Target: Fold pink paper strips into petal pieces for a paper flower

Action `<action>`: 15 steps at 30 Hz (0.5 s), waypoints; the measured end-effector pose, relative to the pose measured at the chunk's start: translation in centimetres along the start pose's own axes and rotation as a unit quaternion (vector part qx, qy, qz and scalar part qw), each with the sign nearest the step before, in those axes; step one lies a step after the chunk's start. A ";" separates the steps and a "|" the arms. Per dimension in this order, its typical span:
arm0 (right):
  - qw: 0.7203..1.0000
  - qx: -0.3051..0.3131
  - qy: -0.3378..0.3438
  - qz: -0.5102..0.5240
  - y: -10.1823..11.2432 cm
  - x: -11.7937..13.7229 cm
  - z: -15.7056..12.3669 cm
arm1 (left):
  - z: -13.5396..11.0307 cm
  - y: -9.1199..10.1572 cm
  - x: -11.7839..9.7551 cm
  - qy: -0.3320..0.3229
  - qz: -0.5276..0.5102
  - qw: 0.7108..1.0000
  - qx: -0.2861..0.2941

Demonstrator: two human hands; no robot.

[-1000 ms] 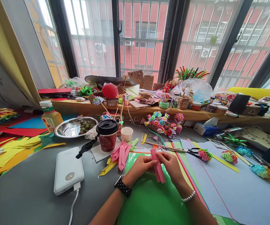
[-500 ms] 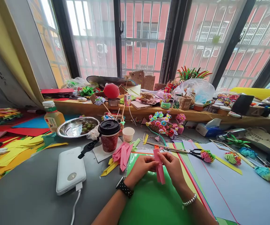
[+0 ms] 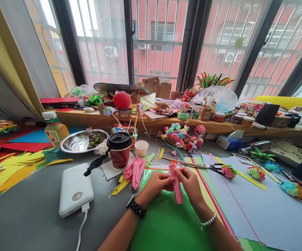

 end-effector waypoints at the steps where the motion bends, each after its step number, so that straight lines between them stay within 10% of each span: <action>1: 1.000 0.008 -0.003 0.003 0.0 0.0 0.1 | 0.0 0.2 -0.1 0.000 -0.003 1.000 -0.007; 15: 0.980 0.154 -0.097 -0.078 -1.1 -2.5 0.5 | -0.1 2.4 -0.5 0.015 -0.052 0.996 -0.064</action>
Point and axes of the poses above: each hand's wrist, its own z-axis towards the middle knuckle, its own y-axis out of the back of the hand, x = y × z, the point moved 10 cm from there along z, towards the middle knuckle, and after that the axes turned 13 degrees about z, right-handed, at the moved point
